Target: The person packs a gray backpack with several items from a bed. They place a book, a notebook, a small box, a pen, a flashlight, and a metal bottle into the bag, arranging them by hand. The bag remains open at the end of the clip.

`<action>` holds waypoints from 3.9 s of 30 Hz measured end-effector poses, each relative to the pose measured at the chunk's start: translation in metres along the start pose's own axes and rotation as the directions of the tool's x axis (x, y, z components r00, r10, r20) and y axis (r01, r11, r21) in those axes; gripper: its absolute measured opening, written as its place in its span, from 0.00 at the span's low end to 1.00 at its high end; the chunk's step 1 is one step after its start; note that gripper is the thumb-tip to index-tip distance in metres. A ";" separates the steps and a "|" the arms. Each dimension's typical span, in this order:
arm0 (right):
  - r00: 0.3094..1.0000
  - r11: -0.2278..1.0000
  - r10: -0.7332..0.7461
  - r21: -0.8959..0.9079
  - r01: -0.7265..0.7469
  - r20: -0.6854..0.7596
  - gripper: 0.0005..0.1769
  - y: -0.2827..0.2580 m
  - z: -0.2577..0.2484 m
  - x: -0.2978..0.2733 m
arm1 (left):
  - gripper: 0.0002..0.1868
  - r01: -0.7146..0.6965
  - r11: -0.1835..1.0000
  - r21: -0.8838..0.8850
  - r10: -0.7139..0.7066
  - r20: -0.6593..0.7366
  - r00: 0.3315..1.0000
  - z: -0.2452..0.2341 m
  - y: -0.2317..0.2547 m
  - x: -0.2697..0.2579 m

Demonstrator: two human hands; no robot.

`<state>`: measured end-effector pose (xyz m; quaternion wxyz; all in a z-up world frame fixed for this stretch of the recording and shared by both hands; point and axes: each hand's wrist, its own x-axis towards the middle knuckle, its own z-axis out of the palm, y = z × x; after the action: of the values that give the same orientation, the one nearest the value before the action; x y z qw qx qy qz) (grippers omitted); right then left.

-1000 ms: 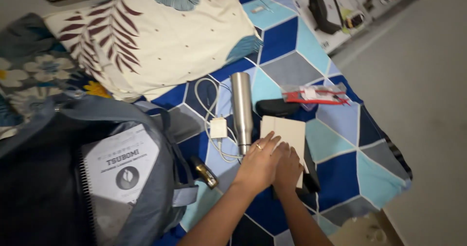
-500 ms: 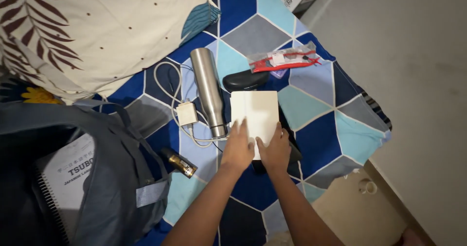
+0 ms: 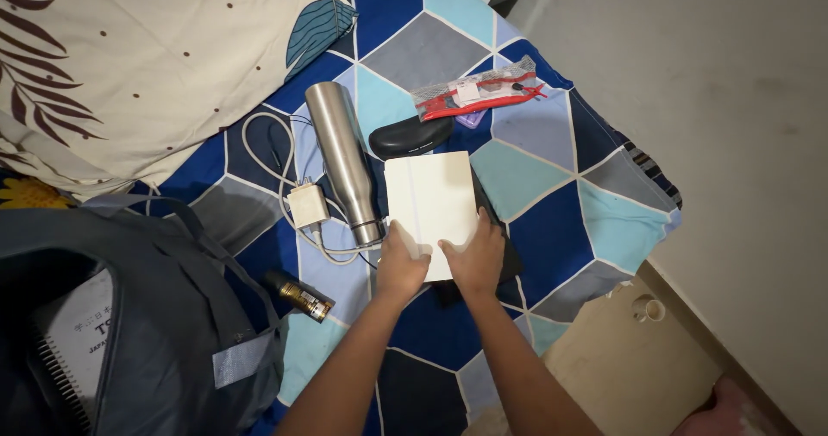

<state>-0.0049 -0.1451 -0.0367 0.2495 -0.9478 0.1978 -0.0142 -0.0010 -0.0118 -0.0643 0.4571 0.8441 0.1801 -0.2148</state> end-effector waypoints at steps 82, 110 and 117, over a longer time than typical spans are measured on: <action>0.124 0.226 -0.968 0.532 0.816 0.220 0.58 -0.410 -0.117 -0.247 | 0.31 -0.516 0.281 -0.809 -0.039 -0.547 0.836 -0.402 -0.045 -0.257; 0.381 0.801 0.227 0.051 -0.597 0.896 0.32 -0.332 0.260 -0.254 | 0.38 0.230 0.761 0.606 -0.418 0.188 0.889 -0.432 -0.188 -0.146; 0.148 0.739 0.404 -0.226 -0.635 0.903 0.38 -0.250 0.332 -0.254 | 0.35 0.255 0.760 0.597 -0.526 0.336 0.781 -0.376 -0.269 -0.125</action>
<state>-0.1049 0.3061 -0.1893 0.4007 -0.6245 0.3369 0.5797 -0.1665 0.4336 -0.0010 0.1837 0.7941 0.1726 -0.5530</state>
